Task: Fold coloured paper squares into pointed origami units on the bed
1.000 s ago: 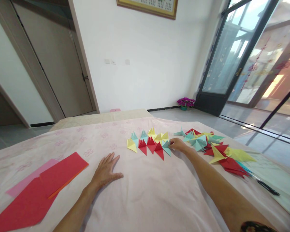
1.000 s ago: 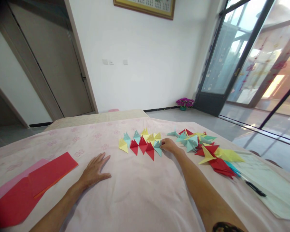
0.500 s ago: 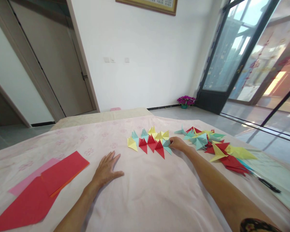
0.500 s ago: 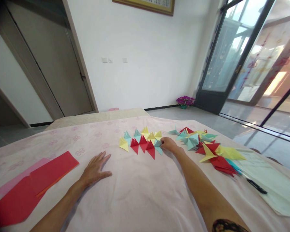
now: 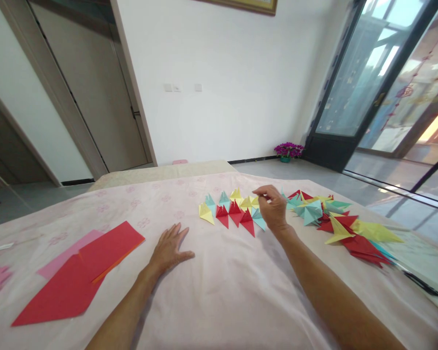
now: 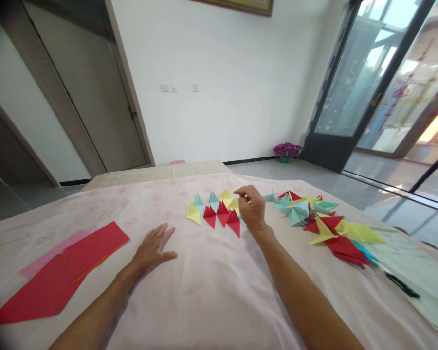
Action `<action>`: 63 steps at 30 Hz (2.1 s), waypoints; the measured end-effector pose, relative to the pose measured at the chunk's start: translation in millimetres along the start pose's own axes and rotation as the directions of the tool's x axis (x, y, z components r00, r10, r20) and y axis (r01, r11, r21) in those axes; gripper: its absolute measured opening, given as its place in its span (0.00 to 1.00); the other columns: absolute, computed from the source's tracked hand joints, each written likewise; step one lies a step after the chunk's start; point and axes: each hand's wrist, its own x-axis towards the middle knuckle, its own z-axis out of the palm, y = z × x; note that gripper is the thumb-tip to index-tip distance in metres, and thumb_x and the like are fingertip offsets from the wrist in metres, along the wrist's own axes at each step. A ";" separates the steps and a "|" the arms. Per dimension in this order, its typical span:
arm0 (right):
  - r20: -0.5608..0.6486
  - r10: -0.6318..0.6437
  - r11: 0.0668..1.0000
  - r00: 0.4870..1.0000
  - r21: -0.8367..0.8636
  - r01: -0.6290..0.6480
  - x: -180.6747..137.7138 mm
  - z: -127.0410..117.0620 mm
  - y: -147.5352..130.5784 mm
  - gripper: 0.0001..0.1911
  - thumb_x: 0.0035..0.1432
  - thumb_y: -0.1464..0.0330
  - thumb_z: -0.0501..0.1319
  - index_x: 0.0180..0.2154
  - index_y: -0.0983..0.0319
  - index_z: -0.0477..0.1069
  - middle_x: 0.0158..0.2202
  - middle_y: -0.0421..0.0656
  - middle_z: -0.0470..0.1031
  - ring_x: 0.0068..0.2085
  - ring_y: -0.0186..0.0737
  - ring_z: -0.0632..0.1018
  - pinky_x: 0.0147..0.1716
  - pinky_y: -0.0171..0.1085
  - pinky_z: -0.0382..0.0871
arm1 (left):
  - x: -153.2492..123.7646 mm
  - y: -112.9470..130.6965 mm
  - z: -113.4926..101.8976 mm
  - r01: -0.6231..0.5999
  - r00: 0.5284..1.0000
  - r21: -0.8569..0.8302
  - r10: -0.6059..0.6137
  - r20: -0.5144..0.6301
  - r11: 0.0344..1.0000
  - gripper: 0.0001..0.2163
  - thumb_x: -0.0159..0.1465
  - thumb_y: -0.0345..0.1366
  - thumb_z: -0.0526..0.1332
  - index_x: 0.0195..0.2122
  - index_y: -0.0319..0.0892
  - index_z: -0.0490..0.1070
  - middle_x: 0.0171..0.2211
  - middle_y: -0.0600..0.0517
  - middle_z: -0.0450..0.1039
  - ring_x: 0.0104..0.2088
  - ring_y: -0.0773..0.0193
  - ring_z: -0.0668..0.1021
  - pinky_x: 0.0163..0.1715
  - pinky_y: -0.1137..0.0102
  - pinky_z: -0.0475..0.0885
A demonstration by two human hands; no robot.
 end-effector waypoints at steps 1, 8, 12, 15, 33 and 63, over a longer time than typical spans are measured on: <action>0.062 -0.104 0.988 0.993 0.125 0.096 -8.2 10.8 -18.9 0.15 0.49 0.80 0.52 0.30 0.60 0.75 0.34 0.43 0.76 0.38 0.39 0.76 0.37 0.36 0.69 | -0.4 0.7 -0.6 0.004 1.000 -0.004 -0.004 -0.005 1.000 0.44 0.55 0.66 0.57 0.68 0.48 0.53 0.70 0.42 0.46 0.70 0.48 0.50 0.66 0.52 0.45; 0.593 -0.154 0.960 0.791 0.280 -0.023 -97.9 97.4 -65.6 0.20 0.48 0.81 0.54 0.37 0.59 0.78 0.36 0.42 0.78 0.39 0.38 0.77 0.41 0.37 0.69 | -5.7 4.8 -4.0 0.012 0.994 -0.053 -0.017 -0.104 0.999 0.35 0.59 0.59 0.60 0.64 0.47 0.62 0.68 0.44 0.55 0.68 0.51 0.58 0.66 0.55 0.50; 0.632 -0.043 0.969 0.774 0.214 -0.121 -128.9 119.8 -53.6 0.15 0.53 0.77 0.54 0.37 0.60 0.78 0.36 0.44 0.78 0.40 0.41 0.77 0.42 0.40 0.70 | -14.5 2.7 -5.0 0.034 0.975 -0.102 -0.055 -0.215 0.994 0.23 0.64 0.49 0.59 0.58 0.47 0.69 0.63 0.48 0.65 0.63 0.57 0.66 0.63 0.61 0.57; 0.662 -0.040 0.971 0.748 0.202 -0.128 -132.9 119.7 -50.3 0.15 0.54 0.76 0.53 0.36 0.60 0.77 0.36 0.43 0.78 0.40 0.41 0.77 0.44 0.40 0.69 | -24.7 -6.1 -10.0 0.081 0.945 -0.085 -0.104 -0.309 0.993 0.14 0.66 0.41 0.57 0.51 0.48 0.74 0.56 0.50 0.73 0.59 0.59 0.71 0.62 0.61 0.58; 0.683 -0.039 0.971 0.729 0.197 -0.133 -131.1 116.9 -51.5 0.14 0.55 0.75 0.53 0.36 0.59 0.76 0.36 0.42 0.77 0.40 0.41 0.77 0.43 0.39 0.69 | -68.2 -90.8 -53.2 0.716 0.667 0.018 -0.676 -0.314 0.698 0.18 0.65 0.47 0.57 0.52 0.43 0.70 0.50 0.40 0.71 0.50 0.50 0.74 0.45 0.62 0.68; 0.661 -0.020 0.971 0.750 0.191 -0.143 -138.0 115.4 -49.4 0.18 0.53 0.81 0.55 0.37 0.58 0.78 0.37 0.41 0.78 0.40 0.38 0.77 0.43 0.36 0.69 | -60.9 -110.9 -55.2 0.733 0.675 0.066 -0.711 -0.196 0.677 0.16 0.67 0.39 0.47 0.37 0.43 0.74 0.41 0.41 0.77 0.42 0.47 0.79 0.34 0.61 0.71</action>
